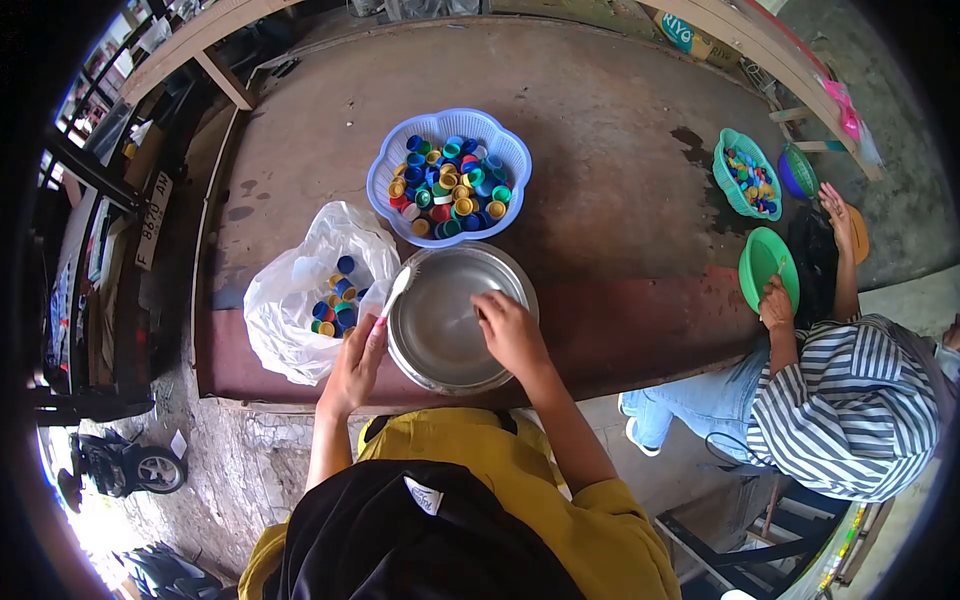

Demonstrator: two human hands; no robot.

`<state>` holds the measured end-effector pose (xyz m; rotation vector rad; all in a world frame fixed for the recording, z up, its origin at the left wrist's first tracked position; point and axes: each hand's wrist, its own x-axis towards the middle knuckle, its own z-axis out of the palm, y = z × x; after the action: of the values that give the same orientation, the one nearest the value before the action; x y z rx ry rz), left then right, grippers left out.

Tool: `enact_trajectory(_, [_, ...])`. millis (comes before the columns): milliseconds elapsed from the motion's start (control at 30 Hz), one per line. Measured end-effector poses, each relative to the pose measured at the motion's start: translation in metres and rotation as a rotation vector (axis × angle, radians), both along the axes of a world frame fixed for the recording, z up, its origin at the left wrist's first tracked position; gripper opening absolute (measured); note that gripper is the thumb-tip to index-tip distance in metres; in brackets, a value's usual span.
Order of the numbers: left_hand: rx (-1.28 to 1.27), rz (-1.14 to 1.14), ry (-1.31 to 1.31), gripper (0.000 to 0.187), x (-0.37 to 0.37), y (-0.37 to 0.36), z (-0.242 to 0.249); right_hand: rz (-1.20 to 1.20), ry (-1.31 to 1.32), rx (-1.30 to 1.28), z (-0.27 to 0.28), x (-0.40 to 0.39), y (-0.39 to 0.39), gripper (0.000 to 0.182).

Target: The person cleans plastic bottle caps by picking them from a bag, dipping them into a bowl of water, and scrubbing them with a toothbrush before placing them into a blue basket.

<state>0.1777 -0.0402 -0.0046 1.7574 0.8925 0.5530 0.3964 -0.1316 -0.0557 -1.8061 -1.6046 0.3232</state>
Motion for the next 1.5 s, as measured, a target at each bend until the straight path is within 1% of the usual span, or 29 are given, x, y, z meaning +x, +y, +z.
enact_trajectory(100, [-0.046, -0.065, 0.082, 0.027, 0.001, -0.002, -0.004, -0.051, 0.259, 0.057, 0.004, 0.005, 0.002, 0.038])
enact_trajectory(133, [-0.048, -0.104, 0.128, 0.027, 0.003, -0.004, 0.001, -0.052, 0.469, -0.058, 0.013, 0.003, 0.000, 0.040])
enact_trajectory(233, [-0.197, -0.141, 0.049, 0.027, 0.008, -0.012, -0.003, -0.022, 1.236, 0.025, 0.006, -0.005, 0.001, 0.038])
enact_trajectory(267, [-0.245, -0.155, -0.063, 0.026, 0.008, -0.015, -0.018, -0.060, 1.426, 0.017, 0.008, -0.009, -0.002, 0.034])
enact_trajectory(367, [-0.207, -0.253, 0.002, 0.024, 0.015, -0.020, -0.003, 0.057, 1.645, 0.114, 0.004, -0.012, -0.007, 0.036])
enact_trajectory(400, [-0.120, -0.280, 0.037, 0.022, 0.015, -0.021, -0.009, 0.062, 1.602, 0.119, 0.003, -0.013, -0.009, 0.035])
enact_trajectory(500, [0.061, -0.268, 0.132, 0.020, 0.012, -0.014, -0.018, 0.049, 1.507, 0.101, -0.002, -0.019, -0.014, 0.032])
enact_trajectory(533, [0.052, -0.242, 0.148, 0.020, 0.011, -0.012, -0.019, 0.024, 1.496, 0.082, -0.007, -0.019, -0.014, 0.032])
enact_trajectory(633, [0.015, -0.274, 0.101, 0.020, 0.010, -0.015, -0.012, -0.054, 1.456, 0.078, -0.013, -0.027, -0.017, 0.031])
enact_trajectory(700, [0.033, -0.273, 0.120, 0.020, 0.010, -0.016, -0.028, -0.079, 1.384, 0.041, -0.011, -0.031, -0.019, 0.031])
enact_trajectory(767, [0.086, -0.246, 0.098, 0.017, 0.011, -0.018, -0.035, -0.129, 1.447, 0.060, -0.015, -0.034, -0.019, 0.030])
enact_trajectory(800, [0.065, -0.230, 0.043, 0.017, 0.012, -0.022, -0.035, -0.158, 1.462, 0.069, -0.017, -0.034, -0.020, 0.030])
enact_trajectory(833, [0.071, -0.255, 0.018, 0.019, 0.012, -0.025, -0.038, -0.184, 1.474, 0.077, -0.019, -0.033, -0.021, 0.030])
enact_trajectory(867, [0.080, -0.282, -0.005, 0.021, 0.010, -0.028, -0.044, -0.190, 1.542, 0.083, -0.018, -0.034, -0.024, 0.028])
enact_trajectory(900, [0.088, -0.308, -0.027, 0.023, 0.011, -0.028, -0.044, -0.159, 1.537, 0.048, -0.017, -0.032, -0.026, 0.028])
enact_trajectory(933, [0.007, -0.255, 0.199, 0.023, 0.009, -0.024, -0.039, -0.128, 1.533, 0.010, -0.017, -0.031, -0.029, 0.028])
enact_trajectory(967, [0.015, -0.253, 0.226, 0.024, 0.006, -0.020, -0.041, -0.099, 1.530, -0.026, -0.017, -0.030, -0.031, 0.029])
enact_trajectory(1033, [0.036, -0.244, 0.273, 0.026, 0.006, -0.013, -0.037, -0.136, 1.650, -0.057, -0.020, -0.029, -0.031, 0.028])
enact_trajectory(1067, [0.034, -0.303, 0.209, 0.026, 0.006, -0.020, -0.033, -0.153, 1.707, -0.057, -0.025, -0.030, -0.030, 0.028])
enact_trajectory(1100, [0.041, -0.300, 0.203, 0.026, 0.005, -0.024, -0.038, -0.171, 1.765, -0.063, -0.026, -0.032, -0.030, 0.028])
enact_trajectory(1167, [0.067, -0.281, 0.184, 0.025, 0.008, -0.025, -0.051, -0.195, 1.682, -0.083, -0.023, -0.033, -0.028, 0.028])
enact_trajectory(1200, [0.070, -0.246, 0.221, 0.024, 0.010, -0.022, -0.045, -0.209, 1.647, -0.086, -0.022, -0.035, -0.027, 0.029])
enact_trajectory(1300, [0.067, -0.324, 0.045, 0.024, 0.011, -0.029, -0.044, -0.173, 1.795, -0.094, -0.031, -0.032, -0.031, 0.027])
enact_trajectory(1433, [-0.020, -0.260, 0.168, 0.027, 0.012, -0.016, -0.038, -0.127, 1.702, -0.067, -0.036, -0.032, -0.035, 0.026])
enact_trajectory(1500, [-0.104, -0.311, 0.152, 0.030, 0.012, -0.018, -0.034, -0.143, 1.680, -0.021, -0.031, -0.033, -0.032, 0.026])
